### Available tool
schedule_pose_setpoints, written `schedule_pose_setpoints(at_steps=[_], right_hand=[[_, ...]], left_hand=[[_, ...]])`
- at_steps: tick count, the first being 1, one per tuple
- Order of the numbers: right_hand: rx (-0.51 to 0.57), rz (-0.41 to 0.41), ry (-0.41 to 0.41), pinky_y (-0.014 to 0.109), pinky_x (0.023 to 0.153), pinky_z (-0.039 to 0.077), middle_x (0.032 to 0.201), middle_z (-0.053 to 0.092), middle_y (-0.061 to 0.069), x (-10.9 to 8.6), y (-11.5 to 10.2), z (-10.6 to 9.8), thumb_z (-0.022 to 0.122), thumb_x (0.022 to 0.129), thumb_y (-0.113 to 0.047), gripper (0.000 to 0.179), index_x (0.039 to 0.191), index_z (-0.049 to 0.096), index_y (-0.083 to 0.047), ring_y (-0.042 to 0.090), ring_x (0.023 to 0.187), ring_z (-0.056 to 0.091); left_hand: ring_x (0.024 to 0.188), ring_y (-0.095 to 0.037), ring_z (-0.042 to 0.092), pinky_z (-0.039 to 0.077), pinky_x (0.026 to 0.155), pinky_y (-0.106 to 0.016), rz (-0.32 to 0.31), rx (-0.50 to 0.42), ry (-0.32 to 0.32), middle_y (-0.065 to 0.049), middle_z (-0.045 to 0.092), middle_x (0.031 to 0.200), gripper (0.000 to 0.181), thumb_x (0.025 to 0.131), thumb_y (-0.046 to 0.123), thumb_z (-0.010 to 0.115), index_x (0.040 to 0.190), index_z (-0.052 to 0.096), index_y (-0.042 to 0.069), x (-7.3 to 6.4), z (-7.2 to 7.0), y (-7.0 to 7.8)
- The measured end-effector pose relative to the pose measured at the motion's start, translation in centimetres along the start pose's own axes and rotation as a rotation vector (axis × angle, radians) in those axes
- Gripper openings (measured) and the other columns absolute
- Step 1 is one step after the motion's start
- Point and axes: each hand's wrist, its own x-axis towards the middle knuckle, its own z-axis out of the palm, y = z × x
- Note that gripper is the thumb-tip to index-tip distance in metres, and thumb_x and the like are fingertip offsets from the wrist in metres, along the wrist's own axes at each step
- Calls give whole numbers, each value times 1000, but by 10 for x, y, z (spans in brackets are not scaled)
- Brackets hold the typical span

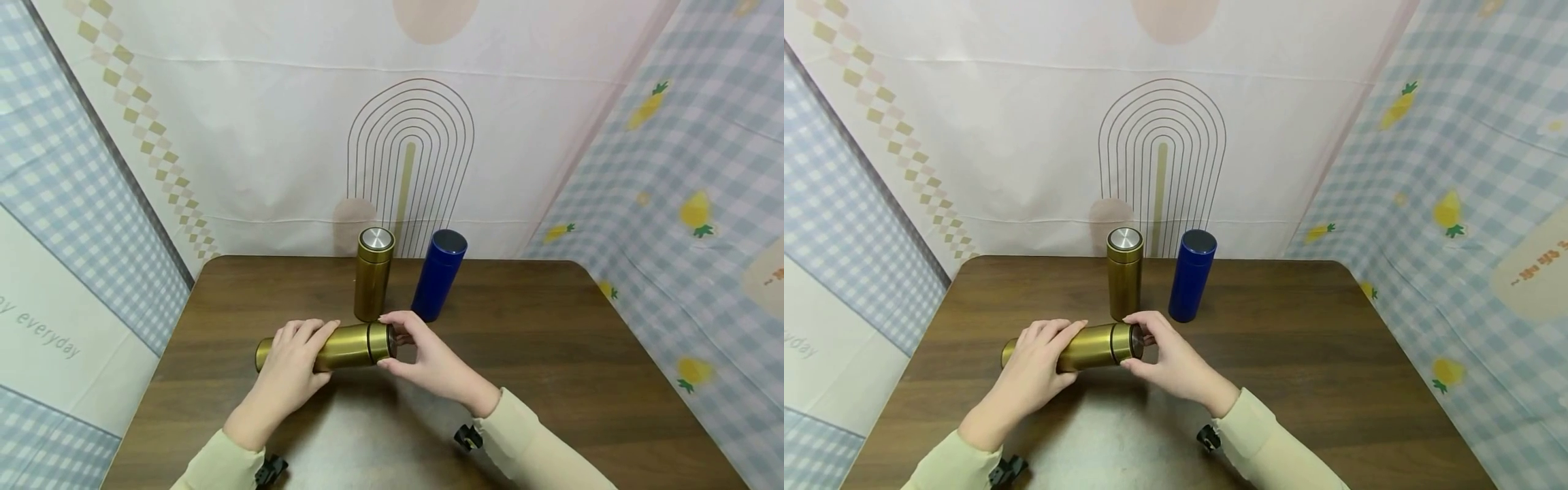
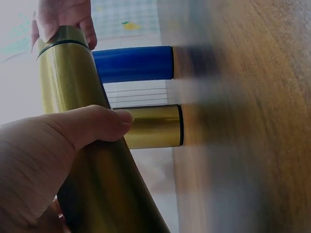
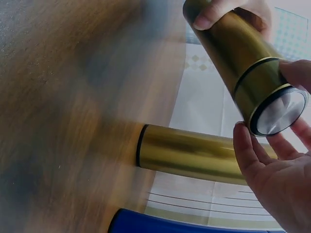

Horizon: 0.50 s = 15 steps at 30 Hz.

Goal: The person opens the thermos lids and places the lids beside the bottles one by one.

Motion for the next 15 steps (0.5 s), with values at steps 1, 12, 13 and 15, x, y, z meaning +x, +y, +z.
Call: schedule_pose_setpoints(at_steps=[1, 12, 13, 15], right_hand=[[-1, -4, 8, 50, 88, 48, 120, 53, 14, 0, -1, 1, 75, 81, 1, 60, 132, 43, 3, 26, 103, 56], [196, 415, -52, 37, 78, 55, 136, 44, 12, 1, 28, 11, 63, 93, -39, 65, 146, 30, -20, 24, 103, 61], [211, 432, -61, 39, 74, 56, 132, 46, 14, 1, 28, 11, 59, 95, -40, 61, 145, 32, -16, 26, 99, 62], [250, 448, -69, 42, 68, 57, 123, 51, 17, 1, 28, 13, 55, 98, -36, 54, 141, 37, -9, 27, 91, 64]], left_hand=[[106, -34, 49, 39, 89, -51, -5, -4, 0, -9, 56, 118, 87, 56, 17, 90, 135, 54, 14, -1, 0, 0], [109, -35, 48, 37, 93, -53, 8, 25, -12, -10, 54, 120, 89, 58, 18, 91, 137, 52, 14, -3, -3, 4], [109, -35, 47, 37, 93, -53, 7, 29, -14, -10, 54, 121, 90, 57, 18, 92, 138, 52, 14, -4, -3, 5], [109, -35, 47, 37, 93, -53, 7, 32, -17, -10, 54, 121, 90, 57, 18, 92, 138, 52, 14, -4, -4, 5]])
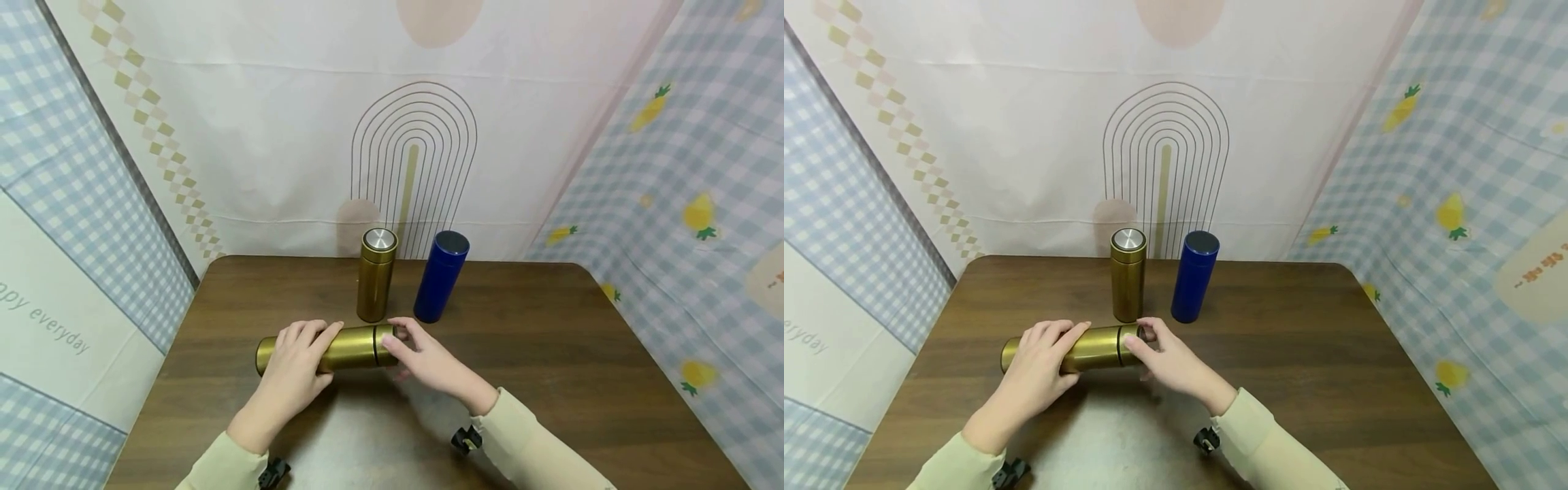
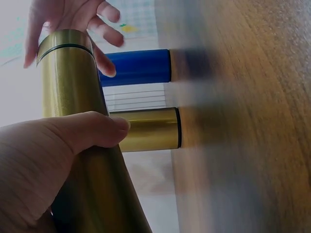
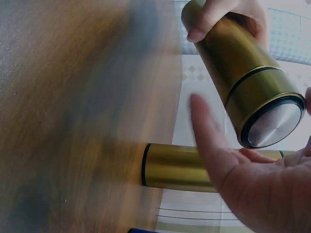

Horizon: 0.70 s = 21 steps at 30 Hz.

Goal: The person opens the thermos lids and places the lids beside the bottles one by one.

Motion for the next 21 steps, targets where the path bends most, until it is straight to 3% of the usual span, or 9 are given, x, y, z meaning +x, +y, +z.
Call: schedule_pose_setpoints(at_steps=[7, 12, 21], right_hand=[[-61, -71, 22, 35, 60, 53, 104, 55, 13, 1, 0, -2, 62, 96, -20, 38, 128, 49, -4, 26, 72, 60], [-52, -126, -23, 33, 74, 55, 112, 56, 11, 0, 2, -5, 67, 92, -20, 48, 133, 45, -9, 20, 89, 63], [-189, -253, -37, 34, 85, 52, 123, 50, -1, -4, 1, -6, 74, 86, -15, 61, 137, 42, -26, 17, 104, 56]], left_hand=[[109, -34, 47, 37, 94, -52, 7, -8, 7, -10, 54, 120, 91, 55, 17, 92, 137, 53, 14, 1, 1, 1], [108, -34, 48, 37, 92, -52, 8, -5, 11, -10, 54, 120, 91, 54, 17, 93, 136, 53, 14, 1, 2, 0], [106, -33, 48, 39, 89, -50, -28, -59, -35, -8, 55, 118, 85, 57, 18, 90, 135, 55, 12, -1, 4, 1]])
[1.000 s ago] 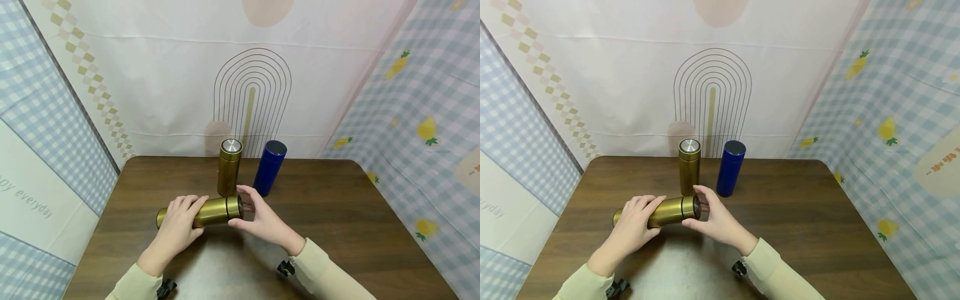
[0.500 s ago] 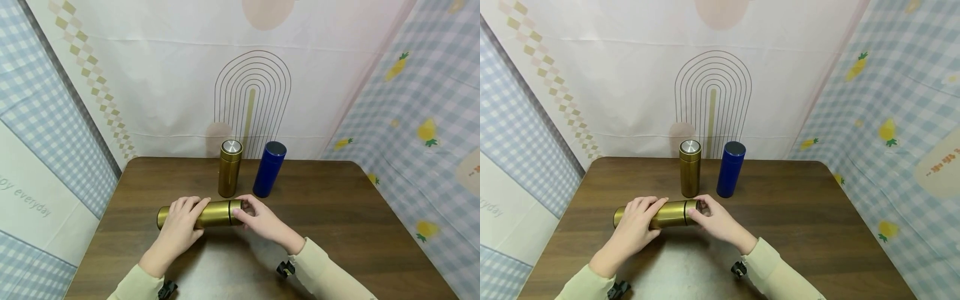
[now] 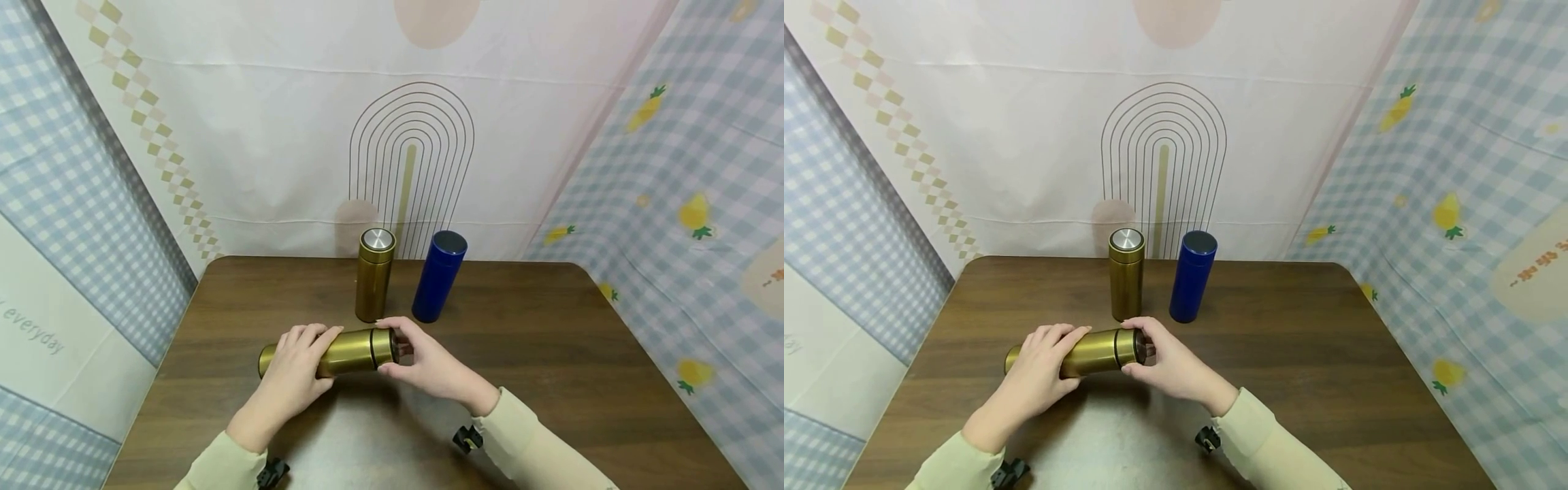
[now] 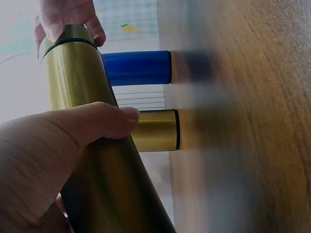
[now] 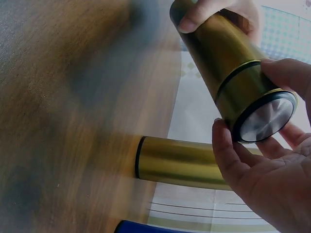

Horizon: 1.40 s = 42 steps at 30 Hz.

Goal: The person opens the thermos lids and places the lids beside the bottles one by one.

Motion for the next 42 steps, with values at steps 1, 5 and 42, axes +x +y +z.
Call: schedule_pose_setpoints(at_steps=[1, 5, 42], right_hand=[[8, 2, 4, 34, 85, 52, 124, 49, 1, 0, 0, 0, 74, 86, -16, 63, 138, 41, -27, 17, 105, 56], [30, 56, 68, 34, 90, 50, 132, 48, 2, 2, 1, 2, 77, 84, -27, 68, 141, 39, -26, 16, 108, 57], [-52, 146, 53, 30, 83, 52, 136, 46, 2, 8, 11, 4, 70, 86, -48, 77, 148, 32, -23, 16, 106, 57]], left_hand=[[106, -32, 48, 39, 89, -50, -5, -5, -2, -8, 55, 118, 85, 58, 18, 89, 135, 55, 12, 0, 0, 0], [107, -33, 48, 38, 91, -50, -14, -4, 1, -8, 55, 118, 86, 58, 17, 89, 136, 54, 13, 0, 0, 0], [110, -32, 46, 36, 94, -51, -23, 29, -7, -9, 53, 122, 88, 59, 17, 90, 138, 51, 16, -2, 3, -1]])
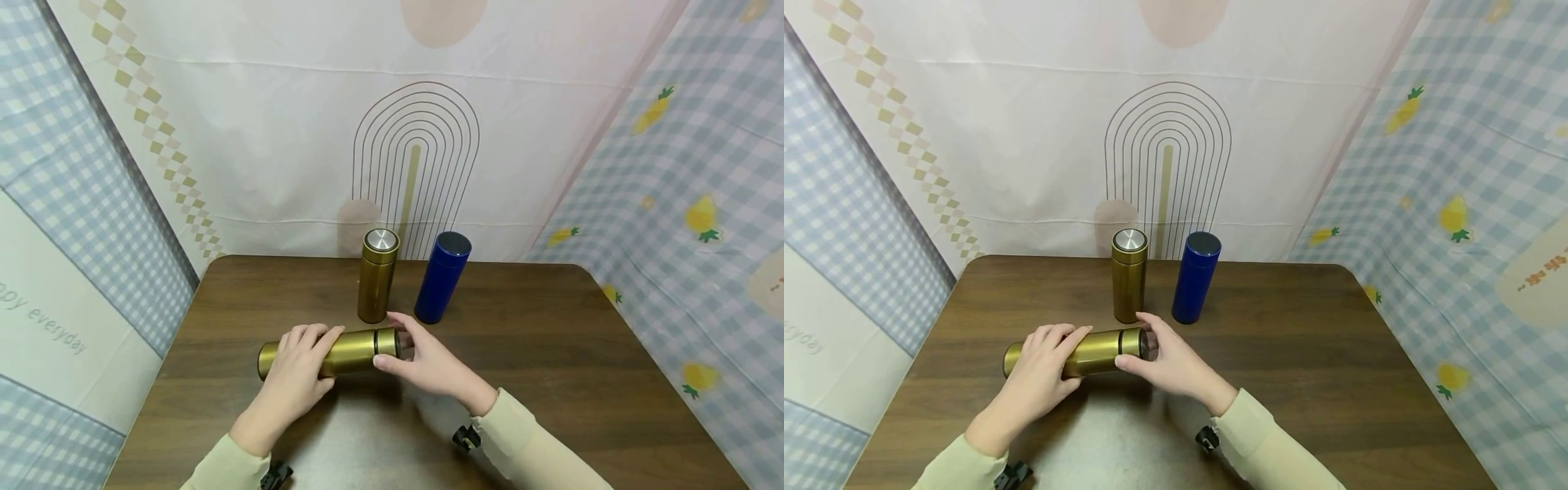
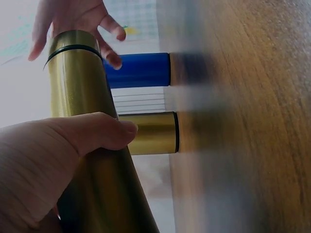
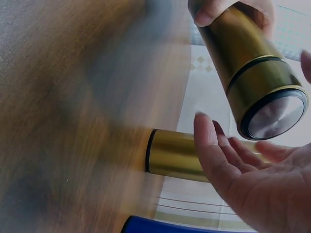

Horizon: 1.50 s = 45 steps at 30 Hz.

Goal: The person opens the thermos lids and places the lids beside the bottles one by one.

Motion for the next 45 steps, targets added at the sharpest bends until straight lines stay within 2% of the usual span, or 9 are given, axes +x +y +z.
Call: schedule_pose_setpoints(at_steps=[4, 7, 9, 12, 18, 20, 29, 35, 45], right_hand=[[1, 79, 17, 35, 72, 55, 113, 59, 6, 0, 0, 0, 58, 91, -53, 61, 138, 45, -17, 20, 87, 64], [40, 89, 5, 42, 63, 56, 93, 62, 9, 0, 0, 0, 55, 94, -51, 49, 127, 53, -14, 28, 72, 65], [57, 81, -1, 46, 63, 55, 89, 62, 8, 0, 0, 0, 55, 95, -50, 45, 123, 55, -15, 32, 69, 64], [71, 48, -8, 46, 64, 55, 93, 63, 7, 0, -1, 1, 61, 93, -44, 41, 123, 56, -16, 32, 74, 64], [-30, -40, -8, 29, 72, 54, 100, 62, 1, -1, 1, 0, 68, 88, -45, 49, 130, 52, -25, 16, 87, 62], [-30, -56, -18, 29, 73, 54, 103, 61, 1, -1, 1, 1, 70, 87, -45, 53, 132, 50, -25, 15, 89, 62], [0, -127, -21, 34, 79, 55, 117, 55, -2, -3, -1, 2, 74, 86, -35, 59, 137, 46, -24, 17, 99, 59], [-91, -235, -28, 33, 89, 51, 135, 44, -8, -2, 1, 3, 73, 88, -24, 63, 141, 40, -29, 10, 108, 54], [-182, -347, 13, 40, 92, 49, 142, 38, -9, -3, -4, 4, 74, 87, -17, 65, 142, 40, -20, 10, 117, 49]], left_hand=[[110, -33, 46, 36, 94, -51, 20, 20, 26, -10, 53, 121, 88, 58, 13, 90, 137, 52, 14, 1, 0, 1], [109, -35, 46, 35, 95, -52, 36, 30, 48, -10, 53, 121, 88, 57, 11, 89, 137, 52, 13, 1, 0, 2], [109, -36, 46, 34, 95, -52, 43, 32, 59, -11, 53, 121, 88, 57, 9, 89, 136, 53, 13, 2, 0, 2], [109, -36, 46, 34, 96, -52, 45, 26, 68, -12, 53, 121, 87, 56, 8, 89, 136, 53, 13, 1, 0, 1], [109, -37, 45, 34, 96, -52, 33, 28, 57, -12, 52, 121, 86, 57, 6, 87, 136, 52, 12, 1, 1, 0], [110, -37, 45, 34, 96, -53, 26, 30, 50, -13, 52, 121, 86, 58, 6, 87, 137, 52, 11, 0, 1, -1], [112, -37, 44, 32, 98, -53, 0, 23, 24, -13, 51, 123, 87, 59, 8, 89, 137, 51, 11, -1, 2, -3], [113, -37, 43, 31, 99, -53, -18, 21, 4, -13, 50, 125, 88, 60, 8, 89, 139, 49, 11, -2, 2, -6], [115, -36, 43, 32, 99, -53, -40, -14, -3, -12, 51, 126, 90, 61, 6, 88, 141, 47, 11, -3, -4, -9]])
